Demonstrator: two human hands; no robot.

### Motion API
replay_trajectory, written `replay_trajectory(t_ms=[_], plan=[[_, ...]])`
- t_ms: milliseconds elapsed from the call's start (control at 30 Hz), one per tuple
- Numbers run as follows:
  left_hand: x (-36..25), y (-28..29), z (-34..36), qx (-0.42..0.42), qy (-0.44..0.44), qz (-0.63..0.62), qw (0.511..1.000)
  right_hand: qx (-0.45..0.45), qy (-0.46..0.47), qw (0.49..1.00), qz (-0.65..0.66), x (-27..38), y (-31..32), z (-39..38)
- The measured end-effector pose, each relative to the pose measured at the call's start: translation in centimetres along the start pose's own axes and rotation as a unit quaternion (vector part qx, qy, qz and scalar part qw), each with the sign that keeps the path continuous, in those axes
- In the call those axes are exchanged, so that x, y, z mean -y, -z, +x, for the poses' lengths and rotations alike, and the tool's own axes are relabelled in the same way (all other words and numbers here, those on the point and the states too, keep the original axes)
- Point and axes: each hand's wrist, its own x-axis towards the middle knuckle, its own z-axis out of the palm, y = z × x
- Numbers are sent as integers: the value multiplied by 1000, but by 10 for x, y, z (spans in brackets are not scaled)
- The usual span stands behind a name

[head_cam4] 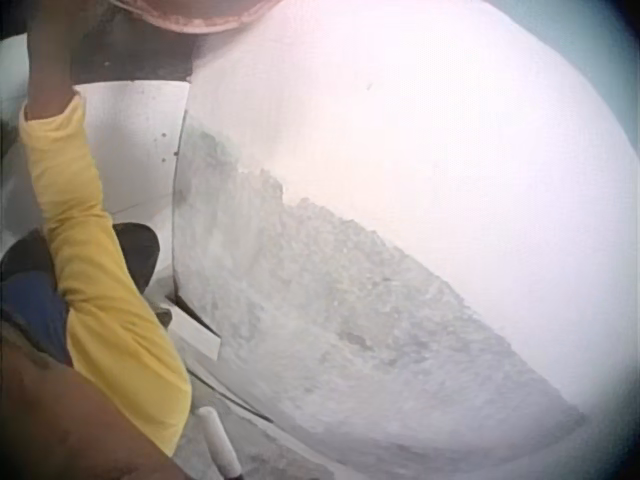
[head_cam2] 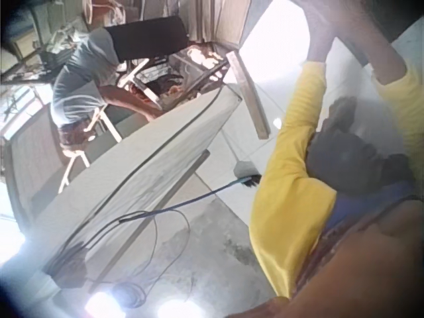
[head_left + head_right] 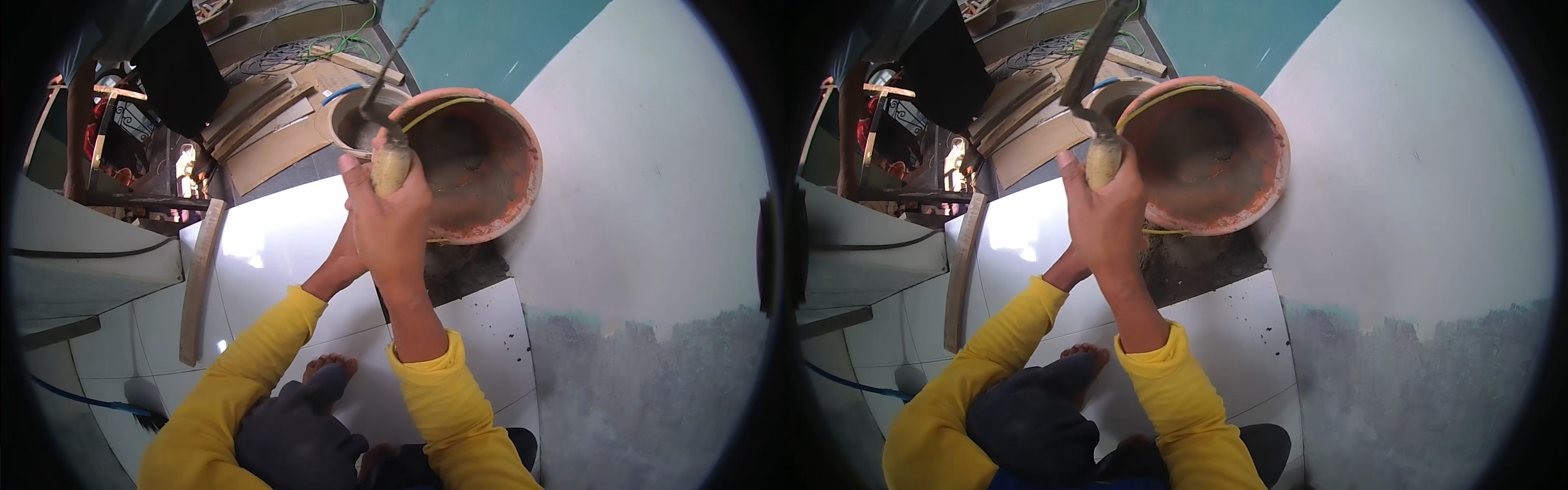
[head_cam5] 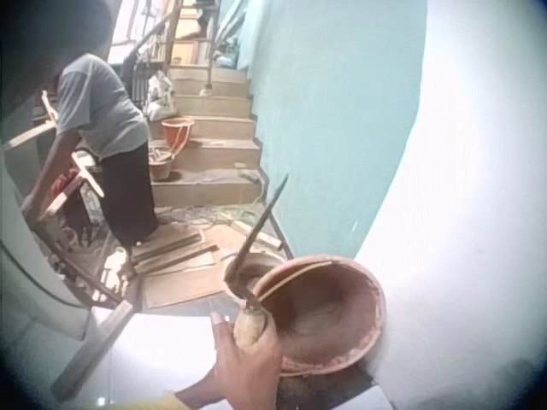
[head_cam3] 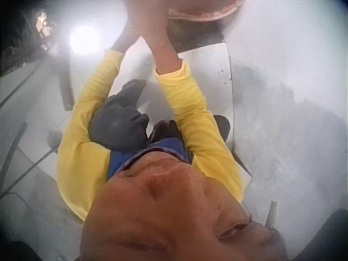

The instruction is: The person sweeps a tiled floor with a broom, then uses a trowel to spread cement into a gap between tiles. The person pours additional cement from a bucket onto the floor and continues to spread it with the trowel.

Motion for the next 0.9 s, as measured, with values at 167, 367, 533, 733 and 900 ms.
replay_trajectory(t_ms=[167,367,533,733,900], plan=[[9,10,-6,-37,30,27,999,-15,22,998,-55,-14,-5,-16],[32,-8,6,-62,44,63,995,-36,18,996,-78,-23,5,-19],[22,-13,13,-105,50,45,992,-78,-46,995,-39,-9,46,-33],[-23,-6,34,-136,78,39,987,-76,-236,960,-132,-26,150,-87],[-32,17,31,-114,47,161,979,140,-268,945,-124,-5,155,-33]])
